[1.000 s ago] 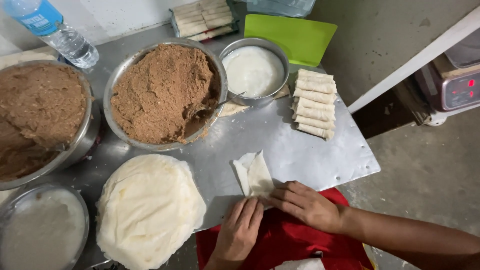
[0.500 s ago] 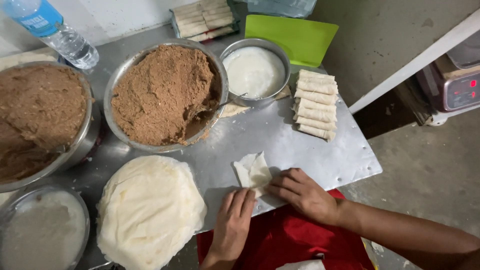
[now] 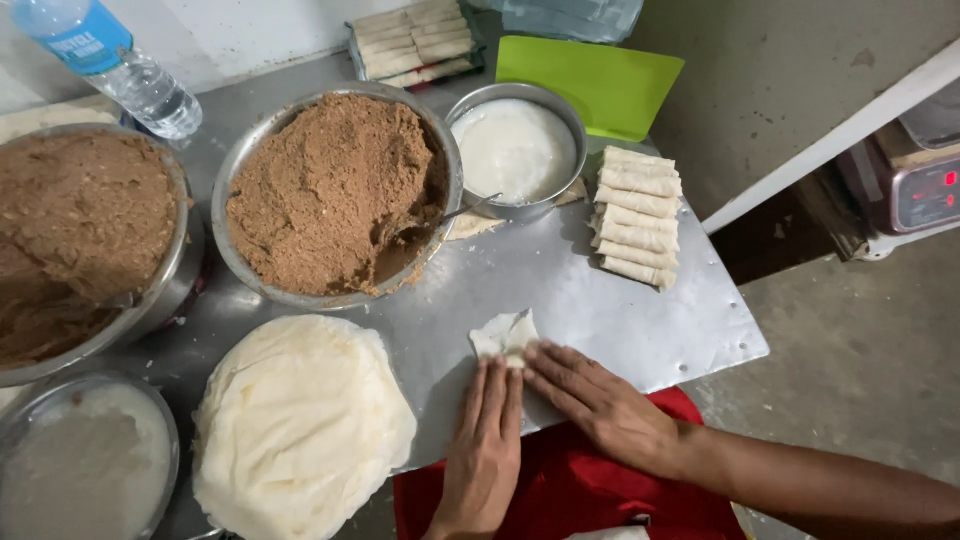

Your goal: Rolling spring rolls by placing filling on a wrapper and folding it tightly.

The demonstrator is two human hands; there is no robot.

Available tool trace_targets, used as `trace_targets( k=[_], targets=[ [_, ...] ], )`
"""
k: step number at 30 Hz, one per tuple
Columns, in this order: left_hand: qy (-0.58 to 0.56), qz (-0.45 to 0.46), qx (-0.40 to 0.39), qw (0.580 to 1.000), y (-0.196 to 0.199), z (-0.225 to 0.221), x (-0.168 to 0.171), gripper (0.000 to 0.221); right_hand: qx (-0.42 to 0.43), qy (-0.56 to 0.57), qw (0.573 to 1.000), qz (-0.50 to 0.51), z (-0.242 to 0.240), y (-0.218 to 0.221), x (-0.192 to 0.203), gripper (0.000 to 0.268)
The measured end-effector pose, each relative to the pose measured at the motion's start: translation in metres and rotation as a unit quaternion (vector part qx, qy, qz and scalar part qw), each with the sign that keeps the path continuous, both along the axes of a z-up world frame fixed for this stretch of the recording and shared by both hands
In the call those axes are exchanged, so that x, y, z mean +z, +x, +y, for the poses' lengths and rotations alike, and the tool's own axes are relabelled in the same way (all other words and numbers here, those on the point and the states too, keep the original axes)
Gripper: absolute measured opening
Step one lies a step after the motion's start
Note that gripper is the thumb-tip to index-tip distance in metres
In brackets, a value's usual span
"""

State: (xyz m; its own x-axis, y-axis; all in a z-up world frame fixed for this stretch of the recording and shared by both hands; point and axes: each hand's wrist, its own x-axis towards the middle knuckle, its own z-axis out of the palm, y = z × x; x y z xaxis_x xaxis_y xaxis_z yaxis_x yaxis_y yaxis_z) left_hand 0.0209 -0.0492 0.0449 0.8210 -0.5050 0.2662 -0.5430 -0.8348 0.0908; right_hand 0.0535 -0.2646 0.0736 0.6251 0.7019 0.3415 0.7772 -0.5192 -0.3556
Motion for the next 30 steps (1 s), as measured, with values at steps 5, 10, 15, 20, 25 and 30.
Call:
trace_targets(
  k=[5,10,15,20,25,30],
  targets=[
    [-0.018,0.022,0.044,0.999,0.043,-0.005,-0.022,0.079,-0.058,-0.054,0.997,-0.007,0.009,0.034,-0.012,0.09],
    [0.033,0.038,0.077,0.996,0.086,0.001,-0.023,0.064,-0.062,-0.085,0.995,0.002,0.016,0.072,-0.021,0.094],
    [-0.027,0.068,0.074,0.995,0.099,0.0,0.016,0.055,-0.09,-0.095,0.991,-0.011,0.021,0.094,-0.01,0.095],
    [-0.102,0.002,0.044,0.994,0.106,0.008,-0.02,0.05,-0.123,-0.043,0.989,-0.067,0.017,0.109,-0.035,0.064],
    [-0.267,0.032,0.026,0.963,0.083,0.012,-0.002,0.035,-0.093,0.094,0.989,-0.072,0.011,0.08,-0.004,0.043],
    [-0.261,0.04,0.108,0.958,0.05,0.036,0.022,0.041,-0.166,0.111,0.972,0.125,-0.028,0.099,0.026,0.036]
  ],
)
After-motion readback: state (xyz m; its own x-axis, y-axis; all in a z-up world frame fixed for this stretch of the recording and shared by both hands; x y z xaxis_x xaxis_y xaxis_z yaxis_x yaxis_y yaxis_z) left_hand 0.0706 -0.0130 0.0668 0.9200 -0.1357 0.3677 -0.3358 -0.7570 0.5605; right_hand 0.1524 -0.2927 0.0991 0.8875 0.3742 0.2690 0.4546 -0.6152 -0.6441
